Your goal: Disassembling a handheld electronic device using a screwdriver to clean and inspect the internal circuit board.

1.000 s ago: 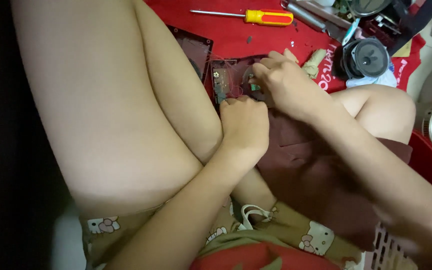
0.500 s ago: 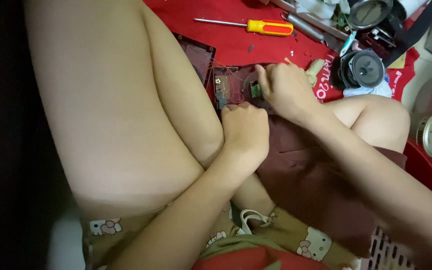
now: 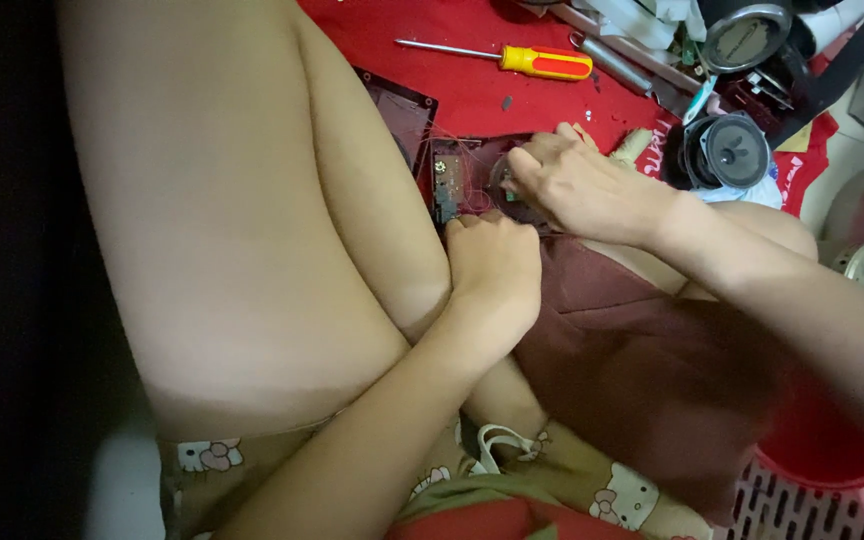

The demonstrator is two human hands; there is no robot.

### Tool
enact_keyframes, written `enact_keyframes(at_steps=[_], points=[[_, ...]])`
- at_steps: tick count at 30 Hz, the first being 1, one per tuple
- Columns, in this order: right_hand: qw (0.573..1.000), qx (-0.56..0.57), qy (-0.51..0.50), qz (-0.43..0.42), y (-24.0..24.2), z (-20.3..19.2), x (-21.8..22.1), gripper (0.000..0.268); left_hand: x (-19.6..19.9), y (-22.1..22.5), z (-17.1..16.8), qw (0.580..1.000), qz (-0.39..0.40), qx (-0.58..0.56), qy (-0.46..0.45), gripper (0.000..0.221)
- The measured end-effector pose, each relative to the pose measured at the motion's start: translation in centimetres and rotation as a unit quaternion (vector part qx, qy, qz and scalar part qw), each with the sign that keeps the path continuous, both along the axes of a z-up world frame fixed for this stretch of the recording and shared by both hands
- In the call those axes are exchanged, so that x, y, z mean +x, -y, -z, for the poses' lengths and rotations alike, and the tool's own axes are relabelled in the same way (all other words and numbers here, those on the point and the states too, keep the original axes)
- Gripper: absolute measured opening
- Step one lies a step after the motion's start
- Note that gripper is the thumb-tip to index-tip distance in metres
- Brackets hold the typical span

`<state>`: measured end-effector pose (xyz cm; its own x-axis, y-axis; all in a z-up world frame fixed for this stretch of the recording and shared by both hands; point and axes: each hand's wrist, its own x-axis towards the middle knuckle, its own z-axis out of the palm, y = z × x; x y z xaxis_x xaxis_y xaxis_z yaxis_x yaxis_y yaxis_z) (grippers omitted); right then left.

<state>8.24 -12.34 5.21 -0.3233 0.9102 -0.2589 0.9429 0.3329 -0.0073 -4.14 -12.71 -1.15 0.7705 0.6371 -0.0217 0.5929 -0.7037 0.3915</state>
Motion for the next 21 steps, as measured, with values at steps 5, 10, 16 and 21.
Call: enact_keyframes(at_steps=[5,10,16,21], points=[[0.999,-0.014,-0.012,-0.035,-0.2,-0.4,-0.7,0.010,0.0,0.0,0.2,1.000,-0.005,0.005,0.025,0.008],[0.998,0.040,-0.055,-0.002,0.7,0.6,-0.6,0.016,0.2,0.2,0.7,1.000,-0.009,0.003,0.024,0.009],[0.919,0.008,-0.080,0.386,1.5,2.6,-1.7,0.050,0.0,0.2,0.0,1.000,-0.011,0.012,0.003,0.012],[0.858,-0.018,-0.131,0.497,0.8,3.5,-2.1,0.050,0.0,0.2,-0.2,1.000,-0.017,0.011,0.009,0.012]])
